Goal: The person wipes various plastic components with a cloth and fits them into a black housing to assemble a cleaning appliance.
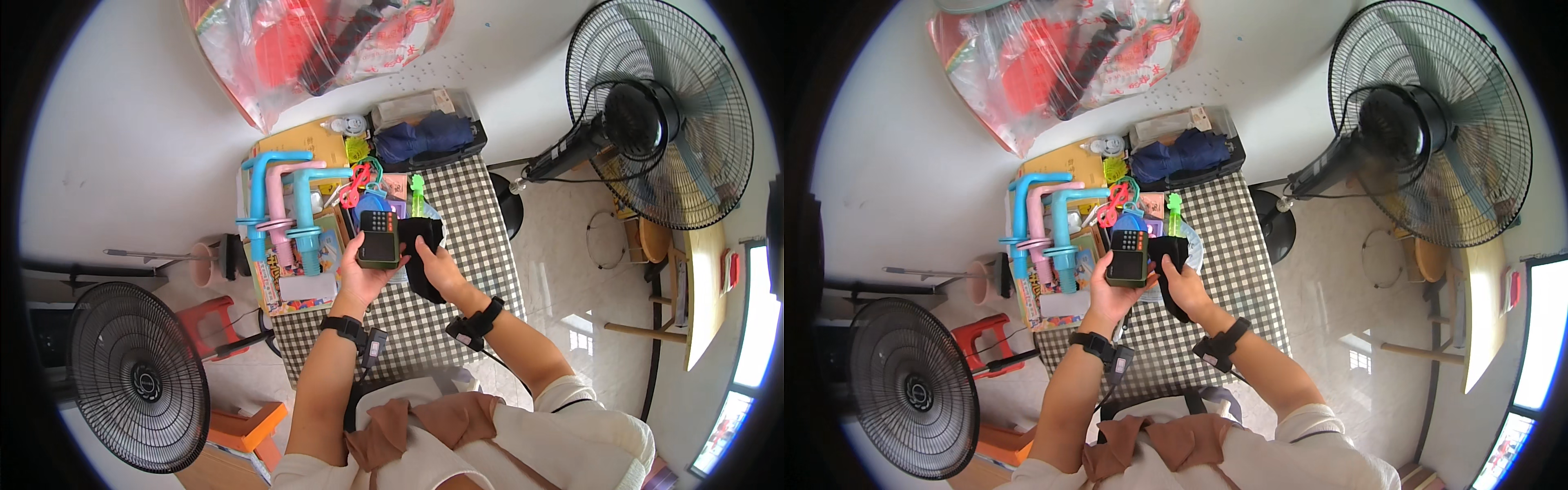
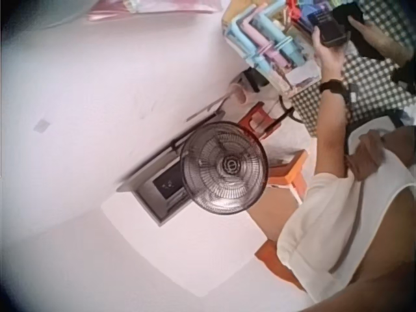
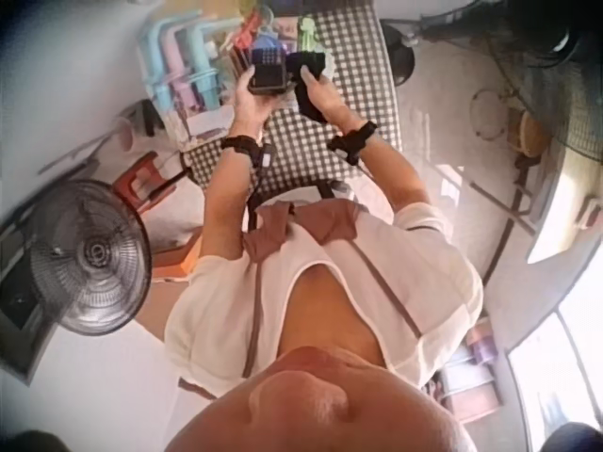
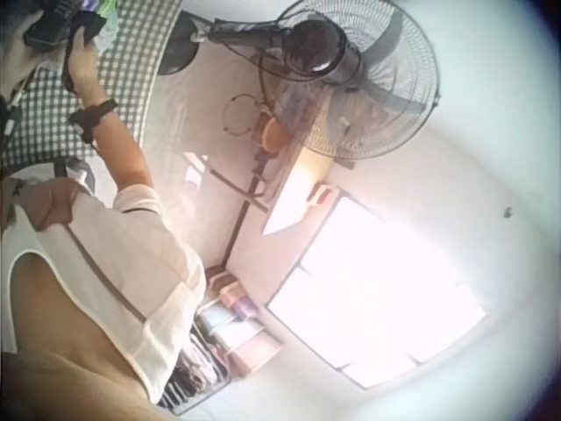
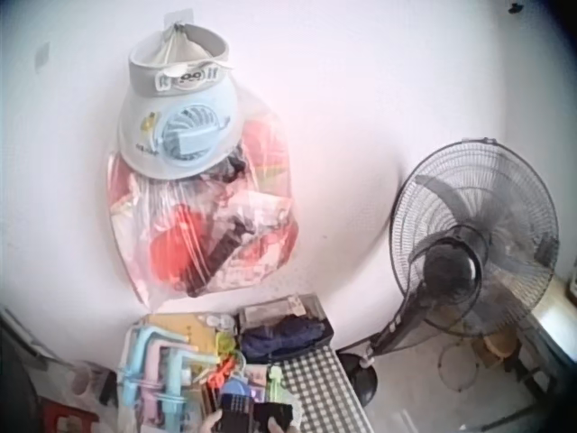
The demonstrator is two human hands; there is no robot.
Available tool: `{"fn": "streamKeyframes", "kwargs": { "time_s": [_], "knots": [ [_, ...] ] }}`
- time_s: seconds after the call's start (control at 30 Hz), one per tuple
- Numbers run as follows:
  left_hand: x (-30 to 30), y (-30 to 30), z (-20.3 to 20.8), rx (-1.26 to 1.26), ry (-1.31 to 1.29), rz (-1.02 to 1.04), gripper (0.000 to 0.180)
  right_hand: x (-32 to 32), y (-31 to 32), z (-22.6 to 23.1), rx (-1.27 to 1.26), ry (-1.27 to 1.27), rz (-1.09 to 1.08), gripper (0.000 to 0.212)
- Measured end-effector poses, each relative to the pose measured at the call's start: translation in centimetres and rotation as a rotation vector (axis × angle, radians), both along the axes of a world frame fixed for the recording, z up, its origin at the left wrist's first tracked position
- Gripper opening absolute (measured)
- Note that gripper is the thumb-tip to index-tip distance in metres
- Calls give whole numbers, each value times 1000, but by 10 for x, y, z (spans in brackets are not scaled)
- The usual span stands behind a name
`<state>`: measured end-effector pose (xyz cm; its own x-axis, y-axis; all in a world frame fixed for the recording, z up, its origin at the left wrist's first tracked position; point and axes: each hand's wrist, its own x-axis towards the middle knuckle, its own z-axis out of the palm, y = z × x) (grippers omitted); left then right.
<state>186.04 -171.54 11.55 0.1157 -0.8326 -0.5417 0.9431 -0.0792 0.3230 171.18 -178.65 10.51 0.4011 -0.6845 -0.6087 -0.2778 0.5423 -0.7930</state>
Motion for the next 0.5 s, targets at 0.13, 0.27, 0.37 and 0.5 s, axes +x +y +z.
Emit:
{"fn": "streamKeyframes", "kwargs": {
  "time_s": [0.13,0.27,0.37,0.5],
  "knots": [
    [20,-21,-24,213,-134,-22,44,22,-16,11,-21,131,57,70],
    [35,-44,-42,364,-164,-7,42,34,-32,-19,-67,92,107,69],
    [49,-46,-67,482,-257,31,46,52,-27,-28,-79,161,127,70],
    [43,-47,-92,540,-474,125,63,58,-25,-26,-69,208,153,74]
  ]
}}
